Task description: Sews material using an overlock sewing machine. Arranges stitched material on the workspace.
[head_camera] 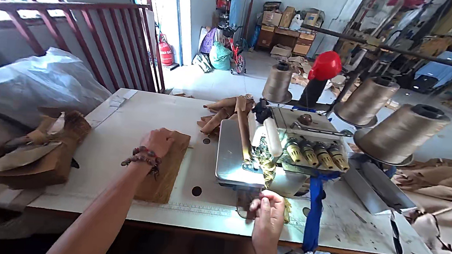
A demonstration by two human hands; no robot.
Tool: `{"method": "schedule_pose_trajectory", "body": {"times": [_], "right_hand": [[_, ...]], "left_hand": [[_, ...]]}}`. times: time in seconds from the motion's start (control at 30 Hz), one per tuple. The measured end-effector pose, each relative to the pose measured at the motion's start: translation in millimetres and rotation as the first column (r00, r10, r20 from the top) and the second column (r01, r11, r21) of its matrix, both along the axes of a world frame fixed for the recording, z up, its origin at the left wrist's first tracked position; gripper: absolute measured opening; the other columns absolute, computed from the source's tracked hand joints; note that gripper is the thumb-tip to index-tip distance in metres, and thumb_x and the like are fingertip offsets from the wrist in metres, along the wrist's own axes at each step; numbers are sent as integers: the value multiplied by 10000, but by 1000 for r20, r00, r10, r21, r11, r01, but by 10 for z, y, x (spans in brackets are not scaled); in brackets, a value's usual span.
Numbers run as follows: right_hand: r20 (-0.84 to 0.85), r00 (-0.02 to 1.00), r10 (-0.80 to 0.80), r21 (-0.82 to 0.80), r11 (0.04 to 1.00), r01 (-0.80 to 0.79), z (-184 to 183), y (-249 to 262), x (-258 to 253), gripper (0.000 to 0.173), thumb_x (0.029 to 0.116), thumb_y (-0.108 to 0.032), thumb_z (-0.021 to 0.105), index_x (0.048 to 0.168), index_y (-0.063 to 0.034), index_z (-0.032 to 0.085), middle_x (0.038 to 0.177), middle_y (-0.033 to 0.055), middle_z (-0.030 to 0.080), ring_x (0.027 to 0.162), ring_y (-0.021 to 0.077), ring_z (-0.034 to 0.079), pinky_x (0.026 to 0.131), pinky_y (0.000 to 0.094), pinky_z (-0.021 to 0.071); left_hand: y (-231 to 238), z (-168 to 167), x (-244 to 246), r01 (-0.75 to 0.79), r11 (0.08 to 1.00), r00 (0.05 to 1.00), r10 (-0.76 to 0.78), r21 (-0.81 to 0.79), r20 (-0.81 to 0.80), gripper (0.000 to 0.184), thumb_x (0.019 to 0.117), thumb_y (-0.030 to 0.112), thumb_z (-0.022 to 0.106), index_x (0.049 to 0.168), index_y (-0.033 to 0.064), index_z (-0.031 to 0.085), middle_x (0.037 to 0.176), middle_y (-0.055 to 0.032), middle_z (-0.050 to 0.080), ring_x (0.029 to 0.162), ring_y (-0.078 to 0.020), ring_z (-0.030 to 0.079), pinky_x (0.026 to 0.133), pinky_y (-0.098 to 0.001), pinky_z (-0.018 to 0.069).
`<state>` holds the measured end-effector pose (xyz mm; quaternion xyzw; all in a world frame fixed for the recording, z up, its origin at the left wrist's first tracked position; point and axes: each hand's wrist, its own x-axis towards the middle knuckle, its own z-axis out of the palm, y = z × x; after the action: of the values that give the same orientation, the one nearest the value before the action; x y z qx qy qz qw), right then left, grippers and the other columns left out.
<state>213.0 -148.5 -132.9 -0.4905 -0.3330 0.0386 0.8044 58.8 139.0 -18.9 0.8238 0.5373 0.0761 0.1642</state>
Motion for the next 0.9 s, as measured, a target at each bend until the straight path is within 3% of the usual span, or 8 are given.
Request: {"method": "schedule_pose_trajectory", "body": {"times": [0.2,0.3,0.37,0.47,0.6,0.7,0.8,0.9], "right_hand": [[62,998,-30,-19,999,31,-23,-33,20,137,1012,-45,430,1045,-94,553,820,-48,605,657,31,596,635,197,552],[156,986,-54,20,998,52,-59,-33,1,155,1018,-154,540,894,-166,632,811,-71,626,693,23,610,640,190,552],[246,969,24,38,999,-34,-31,-55,-91,149,1009,-363,618,937,-252,685,910,-108,662,876,22,645,782,200,555],[302,900,315,-116,949,-293,155,-143,-403,387,905,-585,682,1137,-276,702,1191,-110,674,1170,38,599,1000,270,507],[132,862,490,-238,860,-452,427,-393,-778,129,881,-89,722,986,-17,702,895,-16,750,840,-1,706,789,230,608],[175,833,524,-224,845,-485,300,-481,-708,157,969,-202,660,987,-65,735,1042,-23,725,1021,-19,648,922,220,547],[154,726,670,-68,740,-669,43,-445,-596,314,1010,-372,621,1213,-160,734,1440,99,594,1351,209,546,1125,396,464],[59,697,715,-34,699,-714,144,-542,-628,280,1022,-334,594,1129,-123,743,1200,90,716,1102,172,682,954,351,564]], "left_hand": [[-273,90,-111,170,968,940,-216,186,263,172,1041,116,576,1059,-45,635,955,-263,674,908,-447,680,787,-630,538],[-890,399,-177,466,849,795,-525,248,304,222,1010,79,587,1226,33,617,969,-154,696,817,-279,701,748,-483,600],[-1390,561,-212,678,699,645,-714,226,274,404,989,30,563,1385,100,603,1066,-135,717,812,-245,693,740,-432,588],[-1779,580,-194,818,514,447,-851,260,275,360,942,7,555,1261,108,689,983,-124,671,758,-202,653,672,-324,562],[-1757,505,-109,804,492,353,-847,335,397,124,942,76,662,1039,5,693,930,-122,692,781,-132,682,713,-221,574],[-1631,433,-81,797,515,291,-785,315,547,194,952,195,717,991,7,683,884,-55,697,774,-23,672,711,-151,563],[-1609,363,-30,853,471,200,-693,225,693,173,967,170,702,1001,4,665,884,-1,694,777,24,661,715,-141,567],[-1613,315,45,865,458,136,-608,206,782,124,967,122,695,1001,13,647,887,28,700,797,18,674,740,-163,582]]}}
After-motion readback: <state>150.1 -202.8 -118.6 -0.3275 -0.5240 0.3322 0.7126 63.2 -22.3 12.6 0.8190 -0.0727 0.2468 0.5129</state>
